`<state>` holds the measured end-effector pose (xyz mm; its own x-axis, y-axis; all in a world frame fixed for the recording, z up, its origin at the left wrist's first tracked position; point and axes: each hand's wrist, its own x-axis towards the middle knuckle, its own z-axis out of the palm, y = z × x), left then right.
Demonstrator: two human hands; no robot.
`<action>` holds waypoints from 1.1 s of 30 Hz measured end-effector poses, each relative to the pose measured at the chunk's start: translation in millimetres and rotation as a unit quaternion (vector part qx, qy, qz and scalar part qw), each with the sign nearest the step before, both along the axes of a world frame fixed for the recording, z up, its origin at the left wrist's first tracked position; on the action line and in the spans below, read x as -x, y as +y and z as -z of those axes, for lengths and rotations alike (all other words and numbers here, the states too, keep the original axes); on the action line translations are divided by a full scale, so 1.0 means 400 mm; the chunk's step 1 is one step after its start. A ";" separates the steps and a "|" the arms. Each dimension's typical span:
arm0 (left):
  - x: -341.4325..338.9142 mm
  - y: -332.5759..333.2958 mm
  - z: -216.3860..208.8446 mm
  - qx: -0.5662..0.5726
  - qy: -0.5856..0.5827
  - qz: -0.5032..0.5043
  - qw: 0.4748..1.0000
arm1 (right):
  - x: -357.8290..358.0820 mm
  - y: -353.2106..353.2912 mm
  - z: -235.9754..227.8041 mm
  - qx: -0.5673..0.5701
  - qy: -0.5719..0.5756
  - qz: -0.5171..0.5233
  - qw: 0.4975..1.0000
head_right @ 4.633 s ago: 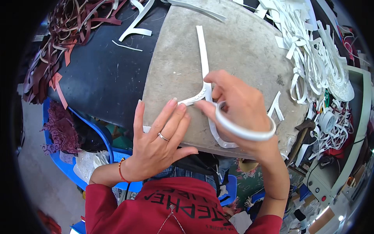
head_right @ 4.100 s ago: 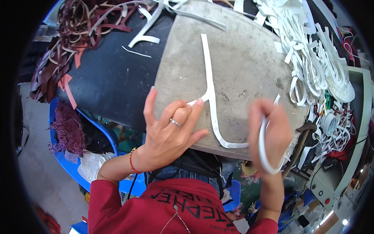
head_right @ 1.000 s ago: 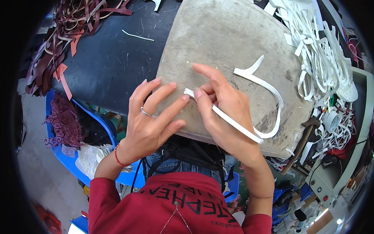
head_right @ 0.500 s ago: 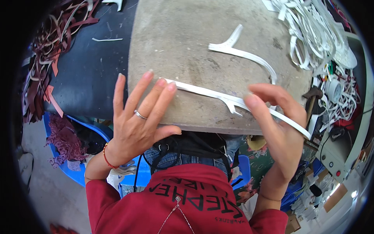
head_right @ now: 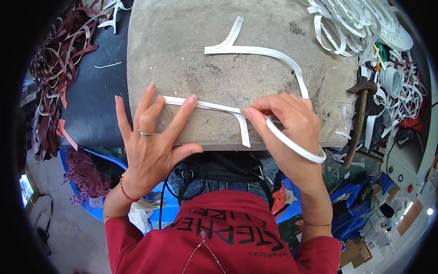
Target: The recorder is applying white adhesive tape to the edges of leather shoe component patterns at a workbench.
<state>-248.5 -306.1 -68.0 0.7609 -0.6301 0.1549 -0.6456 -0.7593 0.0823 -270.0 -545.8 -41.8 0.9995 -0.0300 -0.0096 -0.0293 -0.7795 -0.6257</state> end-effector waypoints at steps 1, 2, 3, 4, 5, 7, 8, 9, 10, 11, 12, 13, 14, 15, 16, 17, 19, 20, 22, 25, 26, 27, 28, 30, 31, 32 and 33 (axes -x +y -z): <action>0.002 0.000 -0.001 -0.004 0.000 0.000 1.000 | 0.000 0.002 -0.001 0.007 -0.005 -0.004 1.000; 0.003 -0.001 -0.002 -0.004 0.009 -0.002 1.000 | 0.001 0.002 -0.002 0.004 -0.006 -0.003 1.000; 0.005 -0.001 -0.004 -0.004 0.017 -0.005 1.000 | 0.003 0.002 -0.003 0.011 -0.011 -0.001 1.000; 0.007 -0.002 -0.006 -0.006 0.016 -0.005 1.000 | 0.004 0.003 -0.004 0.019 -0.015 0.000 1.000; 0.011 -0.001 -0.008 -0.004 0.019 -0.003 1.000 | 0.006 0.004 -0.003 0.017 -0.016 -0.002 1.000; 0.018 -0.003 -0.008 -0.003 0.021 -0.004 1.000 | 0.007 0.006 -0.003 0.066 -0.045 -0.032 0.996; 0.023 -0.006 -0.007 0.022 0.033 0.002 0.999 | 0.005 0.009 -0.007 0.066 -0.045 -0.035 0.996; 0.029 -0.009 -0.005 0.047 0.045 0.007 0.998 | 0.002 0.014 -0.013 0.066 -0.042 -0.033 0.996; 0.034 -0.015 -0.002 0.049 0.045 0.004 0.998 | -0.001 0.018 -0.018 0.066 -0.038 -0.032 0.997; 0.035 -0.022 0.003 0.077 0.068 0.001 0.995 | -0.005 0.020 -0.019 0.070 -0.039 -0.036 0.996; 0.036 -0.028 0.005 0.105 0.091 -0.001 0.990 | -0.012 0.023 -0.017 0.046 -0.040 -0.035 0.998; 0.037 -0.033 0.004 0.122 0.090 0.002 0.988 | -0.017 0.026 -0.016 0.023 -0.040 -0.034 0.998; 0.039 -0.043 0.004 0.128 0.090 -0.001 0.988 | -0.021 0.031 -0.016 0.029 -0.040 -0.038 0.998; 0.041 -0.055 0.005 0.135 0.080 0.013 0.987 | -0.025 0.039 -0.017 -0.023 0.002 -0.006 1.000; 0.043 -0.067 0.006 0.142 0.071 0.027 0.987 | -0.029 0.043 -0.016 -0.073 0.045 0.026 0.996; 0.049 -0.079 0.018 0.149 0.074 0.022 0.986 | -0.033 0.042 -0.003 -0.082 0.039 0.027 0.996; 0.055 -0.086 0.024 0.154 0.083 0.011 0.984 | -0.034 0.047 0.007 -0.092 0.050 0.038 0.994; 0.056 -0.089 0.028 0.157 0.093 0.009 0.983 | -0.033 0.048 0.010 -0.104 0.059 0.058 0.991; 0.054 -0.092 0.033 0.166 0.097 -0.004 0.981 | -0.032 0.045 0.015 -0.098 0.060 0.050 0.992; 0.050 -0.101 0.028 0.179 0.105 -0.029 0.978 | -0.043 0.054 0.009 -0.144 0.068 0.056 0.986; 0.047 -0.107 0.024 0.188 0.110 -0.043 0.975 | -0.053 0.060 0.000 -0.189 0.076 0.069 0.977; 0.047 -0.108 0.023 0.185 0.109 -0.044 0.976 | -0.073 0.073 0.001 -0.208 0.045 0.038 0.976; 0.047 -0.108 0.023 0.196 0.106 -0.046 0.974 | -0.103 0.102 -0.006 -0.228 0.024 0.012 0.973; 0.048 -0.113 0.028 0.209 0.101 -0.044 0.972 | -0.161 0.174 -0.043 -0.251 -0.011 -0.037 0.967; 0.057 -0.111 0.042 0.196 0.131 -0.046 0.971 | -0.180 0.203 -0.059 -0.261 -0.026 -0.066 0.963; 0.062 -0.107 0.044 0.183 0.162 -0.048 0.969 | -0.184 0.210 -0.070 -0.264 -0.028 -0.070 0.962; 0.065 -0.104 0.040 0.146 0.147 -0.038 0.978 | -0.184 0.216 -0.080 -0.216 -0.097 -0.114 0.965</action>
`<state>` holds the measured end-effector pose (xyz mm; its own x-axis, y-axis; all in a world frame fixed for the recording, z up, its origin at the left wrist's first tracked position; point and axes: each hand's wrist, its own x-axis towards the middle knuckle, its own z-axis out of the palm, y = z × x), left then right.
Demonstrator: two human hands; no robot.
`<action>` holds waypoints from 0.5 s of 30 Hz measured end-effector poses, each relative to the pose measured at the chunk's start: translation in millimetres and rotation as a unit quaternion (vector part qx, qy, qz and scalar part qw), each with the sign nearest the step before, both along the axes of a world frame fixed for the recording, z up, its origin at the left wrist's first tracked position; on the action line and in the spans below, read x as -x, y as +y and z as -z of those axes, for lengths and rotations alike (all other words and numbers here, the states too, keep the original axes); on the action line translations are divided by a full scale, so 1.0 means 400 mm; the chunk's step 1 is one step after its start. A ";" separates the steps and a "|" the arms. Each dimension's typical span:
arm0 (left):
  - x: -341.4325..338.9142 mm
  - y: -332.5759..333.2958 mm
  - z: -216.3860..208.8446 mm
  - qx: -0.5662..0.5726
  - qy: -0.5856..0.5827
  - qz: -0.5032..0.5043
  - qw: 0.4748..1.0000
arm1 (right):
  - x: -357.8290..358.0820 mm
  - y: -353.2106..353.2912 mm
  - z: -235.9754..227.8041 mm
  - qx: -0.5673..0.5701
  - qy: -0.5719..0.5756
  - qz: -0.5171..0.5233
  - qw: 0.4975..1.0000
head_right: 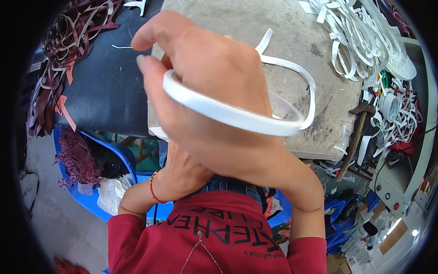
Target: The recorder is applying white adhesive tape to the edges of leather shoe component patterns at a workbench.
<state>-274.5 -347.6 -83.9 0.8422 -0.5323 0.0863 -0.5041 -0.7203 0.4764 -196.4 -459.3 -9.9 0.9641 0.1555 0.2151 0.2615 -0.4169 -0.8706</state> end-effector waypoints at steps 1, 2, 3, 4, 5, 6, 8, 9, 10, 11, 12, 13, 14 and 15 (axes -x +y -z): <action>-0.003 0.004 -0.007 -0.002 -0.002 -0.003 1.000 | 0.004 0.006 -0.006 0.043 -0.081 -0.022 0.996; -0.002 0.015 -0.015 0.010 0.004 -0.019 1.000 | 0.023 0.008 -0.009 0.036 -0.081 -0.033 0.996; -0.005 0.016 -0.022 0.031 0.010 -0.026 0.999 | 0.053 -0.020 -0.027 0.032 -0.002 0.017 0.999; -0.008 0.017 -0.019 0.069 -0.019 -0.030 0.997 | 0.071 -0.054 -0.038 0.028 0.078 0.068 0.994; -0.011 0.011 -0.023 0.071 -0.018 -0.024 0.997 | 0.091 -0.104 -0.020 0.009 0.093 0.093 0.991; -0.012 0.014 -0.029 0.067 -0.001 -0.017 0.998 | 0.108 -0.117 -0.023 -0.005 0.170 0.135 0.976; -0.017 0.023 -0.045 0.062 0.018 -0.002 0.998 | 0.124 -0.150 0.011 -0.022 0.203 0.143 0.968; -0.019 0.032 -0.048 0.061 0.019 0.000 0.998 | 0.133 -0.158 0.030 -0.037 0.232 0.152 0.960; -0.021 0.044 -0.048 0.053 0.019 0.011 0.998 | 0.140 -0.158 0.042 -0.039 0.233 0.153 0.960; -0.026 0.055 -0.049 0.046 0.019 0.021 0.999 | 0.144 -0.159 0.050 -0.049 0.234 0.157 0.958; -0.029 0.065 -0.039 0.044 0.019 0.023 0.999 | 0.147 -0.160 0.056 -0.060 0.234 0.160 0.957; -0.032 0.075 -0.020 0.087 -0.004 0.020 0.996 | 0.150 -0.160 0.059 -0.062 0.234 0.161 0.957; -0.035 0.082 -0.011 0.130 -0.025 0.016 0.991 | 0.155 -0.159 0.063 -0.058 0.235 0.162 0.957; -0.038 0.089 -0.012 0.128 -0.024 0.017 0.991 | 0.160 -0.158 0.067 -0.054 0.236 0.164 0.956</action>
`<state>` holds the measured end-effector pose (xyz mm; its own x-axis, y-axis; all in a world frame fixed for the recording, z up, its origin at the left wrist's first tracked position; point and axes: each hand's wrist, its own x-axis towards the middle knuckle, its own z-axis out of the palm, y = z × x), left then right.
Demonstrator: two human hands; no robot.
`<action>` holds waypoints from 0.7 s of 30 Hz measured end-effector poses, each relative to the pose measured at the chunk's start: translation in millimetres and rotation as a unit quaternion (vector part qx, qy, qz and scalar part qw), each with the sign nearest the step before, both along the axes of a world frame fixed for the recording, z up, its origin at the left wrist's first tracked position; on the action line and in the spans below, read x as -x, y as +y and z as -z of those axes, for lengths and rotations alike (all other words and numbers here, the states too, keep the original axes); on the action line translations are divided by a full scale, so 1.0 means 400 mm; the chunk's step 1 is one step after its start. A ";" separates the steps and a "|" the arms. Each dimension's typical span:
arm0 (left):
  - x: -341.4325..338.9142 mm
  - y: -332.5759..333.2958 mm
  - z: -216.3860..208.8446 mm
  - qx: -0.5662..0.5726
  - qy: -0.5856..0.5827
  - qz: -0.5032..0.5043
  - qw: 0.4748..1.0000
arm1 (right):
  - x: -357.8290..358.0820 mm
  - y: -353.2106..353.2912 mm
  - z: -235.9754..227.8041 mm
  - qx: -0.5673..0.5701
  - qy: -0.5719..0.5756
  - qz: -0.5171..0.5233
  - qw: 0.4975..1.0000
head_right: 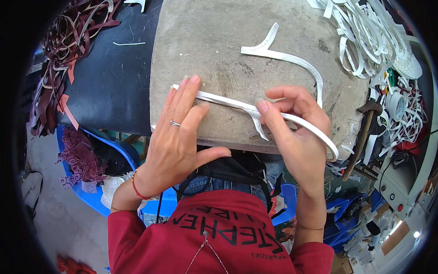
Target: The recorder is applying white adhesive tape to the edges of leather shoe component patterns at a workbench.
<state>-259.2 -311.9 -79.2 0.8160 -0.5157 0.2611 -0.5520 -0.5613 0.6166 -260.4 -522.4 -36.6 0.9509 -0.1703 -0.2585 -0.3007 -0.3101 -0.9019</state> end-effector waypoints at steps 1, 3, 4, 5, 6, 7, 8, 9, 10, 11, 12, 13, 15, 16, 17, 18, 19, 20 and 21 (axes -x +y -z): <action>-0.005 0.006 -0.007 -0.035 -0.013 0.011 0.999 | 0.005 0.000 0.003 -0.002 0.001 0.001 1.000; -0.012 0.007 -0.014 -0.070 -0.019 0.026 0.997 | 0.013 -0.003 0.010 0.045 -0.015 -0.022 0.999; -0.014 0.005 -0.015 -0.100 -0.015 0.025 0.995 | 0.015 -0.002 0.017 0.045 -0.012 -0.019 0.999; -0.013 0.004 -0.017 -0.131 -0.013 0.024 0.991 | 0.017 0.000 0.024 0.084 -0.040 -0.031 0.995; -0.011 0.004 -0.016 -0.130 -0.013 0.027 0.991 | 0.018 0.003 0.028 0.124 -0.068 -0.042 0.989; -0.007 0.004 -0.013 -0.155 -0.023 0.022 0.987 | 0.018 0.008 0.028 0.149 -0.075 -0.045 0.985; -0.005 0.005 -0.012 -0.180 -0.033 0.018 0.983 | 0.018 0.012 0.028 0.151 -0.074 -0.042 0.985; -0.004 0.005 -0.011 -0.178 -0.034 0.021 0.983 | 0.018 0.014 0.029 0.166 -0.083 -0.046 0.982; -0.004 0.005 -0.011 -0.181 -0.036 0.019 0.983 | 0.019 0.016 0.029 0.181 -0.091 -0.050 0.978; -0.006 0.003 -0.010 -0.183 -0.039 0.016 0.982 | 0.018 0.019 0.025 0.184 -0.079 -0.053 0.978; -0.006 -0.002 -0.011 -0.181 -0.040 0.019 0.982 | 0.017 0.019 0.027 0.187 -0.080 -0.050 0.978; -0.006 -0.007 -0.012 -0.175 -0.046 0.016 0.983 | 0.018 0.017 0.033 0.206 -0.106 -0.068 0.970; 0.002 -0.029 -0.027 -0.167 -0.051 0.018 0.984 | 0.023 0.020 0.044 0.223 -0.140 -0.091 0.960; 0.009 -0.059 -0.041 -0.159 -0.036 0.014 0.987 | 0.023 0.022 0.047 0.225 -0.139 -0.087 0.960; 0.014 -0.078 -0.050 -0.150 -0.021 0.010 0.988 | 0.023 0.022 0.048 0.248 -0.163 -0.094 0.950; 0.018 -0.085 -0.039 -0.148 -0.021 0.013 0.989 | 0.026 0.020 0.050 0.271 -0.187 -0.100 0.939; 0.022 -0.093 -0.018 -0.139 -0.035 0.030 0.989 | 0.031 0.016 0.053 0.308 -0.182 -0.098 0.929; 0.021 -0.102 -0.004 -0.128 -0.051 0.046 0.989 | 0.034 0.005 0.039 0.312 -0.181 -0.097 0.928; 0.020 -0.096 -0.005 -0.122 -0.059 0.041 0.990 | 0.040 -0.011 0.013 0.306 -0.089 -0.069 0.945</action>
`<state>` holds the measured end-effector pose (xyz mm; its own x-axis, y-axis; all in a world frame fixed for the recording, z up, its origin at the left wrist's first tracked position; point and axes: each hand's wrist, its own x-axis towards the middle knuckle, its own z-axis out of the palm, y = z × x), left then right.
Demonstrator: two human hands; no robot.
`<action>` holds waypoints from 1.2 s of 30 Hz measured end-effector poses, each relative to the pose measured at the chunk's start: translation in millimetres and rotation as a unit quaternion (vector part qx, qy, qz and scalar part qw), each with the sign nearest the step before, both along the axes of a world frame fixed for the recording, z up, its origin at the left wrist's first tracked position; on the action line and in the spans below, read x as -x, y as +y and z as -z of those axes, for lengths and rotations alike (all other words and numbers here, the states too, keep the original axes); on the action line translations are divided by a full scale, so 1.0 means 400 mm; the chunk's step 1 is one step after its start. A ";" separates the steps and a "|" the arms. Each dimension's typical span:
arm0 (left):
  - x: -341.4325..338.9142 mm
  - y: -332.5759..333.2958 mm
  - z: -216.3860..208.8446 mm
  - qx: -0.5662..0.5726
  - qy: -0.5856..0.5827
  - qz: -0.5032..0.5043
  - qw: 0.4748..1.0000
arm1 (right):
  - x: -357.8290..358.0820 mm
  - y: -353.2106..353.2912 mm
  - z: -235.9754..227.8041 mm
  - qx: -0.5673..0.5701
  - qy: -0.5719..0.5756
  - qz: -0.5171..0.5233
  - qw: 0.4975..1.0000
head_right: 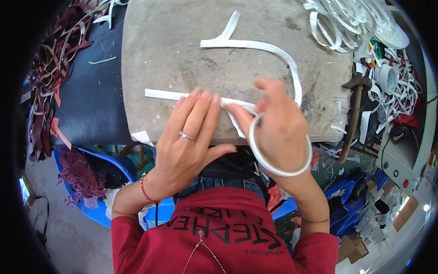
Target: The recorder is applying white adhesive tape to the edges of leather shoe component patterns at a workbench.
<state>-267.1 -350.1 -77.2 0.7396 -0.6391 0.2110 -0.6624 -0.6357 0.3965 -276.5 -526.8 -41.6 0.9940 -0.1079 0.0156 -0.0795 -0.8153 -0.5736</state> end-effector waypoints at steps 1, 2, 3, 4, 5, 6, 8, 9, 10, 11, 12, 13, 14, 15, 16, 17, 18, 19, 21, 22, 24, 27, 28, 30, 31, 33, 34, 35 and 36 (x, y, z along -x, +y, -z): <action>0.001 0.001 0.001 0.004 0.000 0.002 1.000 | 0.012 -0.019 -0.019 -0.008 0.080 0.056 0.995; 0.001 -0.003 -0.004 -0.002 -0.001 0.007 1.000 | 0.030 -0.049 -0.032 -0.100 0.091 0.097 0.986; 0.000 -0.004 -0.002 -0.008 -0.001 0.015 1.000 | 0.037 -0.078 -0.036 -0.096 0.089 0.103 0.986; -0.003 -0.007 0.000 -0.006 -0.001 0.015 1.000 | 0.044 -0.105 -0.038 -0.148 0.090 0.110 0.979; 0.000 -0.010 -0.001 -0.002 0.001 0.022 1.000 | 0.053 -0.122 -0.041 -0.198 0.092 0.119 0.969; 0.003 -0.012 -0.003 -0.015 -0.001 0.007 1.000 | 0.049 -0.132 -0.035 -0.197 0.081 0.096 0.972; 0.011 -0.021 -0.004 -0.041 0.000 -0.017 0.999 | 0.047 -0.134 -0.030 -0.178 0.092 0.092 0.975; 0.016 -0.030 -0.004 -0.039 0.001 -0.013 0.999 | 0.045 -0.133 -0.028 -0.163 0.103 0.078 0.978; 0.022 -0.039 -0.004 -0.035 0.003 -0.025 0.999 | 0.051 -0.133 -0.013 -0.140 0.067 0.073 0.985; 0.024 -0.044 -0.004 -0.034 0.004 -0.040 0.999 | 0.051 -0.129 -0.007 -0.142 0.066 0.073 0.985; 0.027 -0.055 -0.006 -0.037 0.003 -0.040 0.999 | 0.050 -0.126 -0.003 -0.083 0.040 0.051 0.994; 0.032 -0.071 -0.010 -0.035 0.013 -0.049 0.998 | 0.049 -0.122 0.002 -0.024 0.015 0.028 0.999; 0.037 -0.077 -0.013 -0.032 0.024 -0.056 0.998 | 0.049 -0.116 0.006 0.050 -0.024 -0.016 0.998; 0.033 -0.074 -0.014 -0.035 0.024 -0.056 0.998 | 0.049 -0.115 0.007 0.046 -0.024 -0.016 0.999; 0.021 -0.068 -0.016 -0.058 0.003 -0.017 0.998 | 0.050 -0.113 0.006 0.096 -0.050 -0.043 0.993; 0.008 -0.061 -0.018 -0.078 -0.018 0.022 0.997 | 0.050 -0.115 0.008 0.148 -0.076 -0.069 0.984; -0.012 -0.031 -0.030 -0.087 -0.005 0.019 0.996 | 0.056 -0.120 0.018 0.152 -0.081 -0.067 0.983; -0.009 -0.033 -0.030 -0.086 -0.006 0.020 0.996 | 0.059 -0.109 0.024 0.153 -0.081 -0.066 0.983; -0.001 -0.043 -0.043 -0.046 -0.029 0.025 0.998 | 0.054 -0.052 0.029 0.102 -0.110 -0.072 0.986; 0.018 -0.067 -0.043 -0.009 0.019 0.080 0.997 | 0.055 -0.026 0.034 0.117 -0.102 -0.064 0.986; 0.033 -0.063 0.005 0.011 0.002 0.057 0.998 | 0.071 -0.036 0.025 0.111 -0.103 -0.053 0.987; 0.034 -0.060 0.018 0.030 -0.015 0.037 0.999 | 0.087 -0.084 0.003 0.059 -0.067 -0.034 0.995; 0.037 -0.059 0.022 0.019 -0.023 0.039 0.999 | 0.086 -0.093 0.002 0.017 -0.054 -0.020 0.998; 0.033 -0.060 0.023 0.010 -0.034 0.043 0.998 | 0.070 -0.104 0.010 -0.029 -0.053 -0.004 0.998; 0.033 -0.062 0.022 0.009 -0.032 0.044 0.998 | 0.066 -0.109 0.009 -0.029 -0.054 -0.005 0.998; 0.035 -0.064 0.024 0.008 -0.029 0.045 0.999 | 0.059 -0.113 0.003 0.009 -0.055 -0.024 0.998; 0.037 -0.066 0.028 0.006 -0.039 0.041 0.998 | 0.057 -0.112 -0.006 0.008 -0.055 -0.025 0.998; 0.040 -0.069 0.030 0.003 -0.048 0.035 0.998 | 0.057 -0.112 -0.019 0.053 -0.067 -0.042 0.995; 0.040 -0.070 0.028 0.002 -0.047 0.034 0.998 | 0.055 -0.112 -0.031 0.098 -0.078 -0.059 0.990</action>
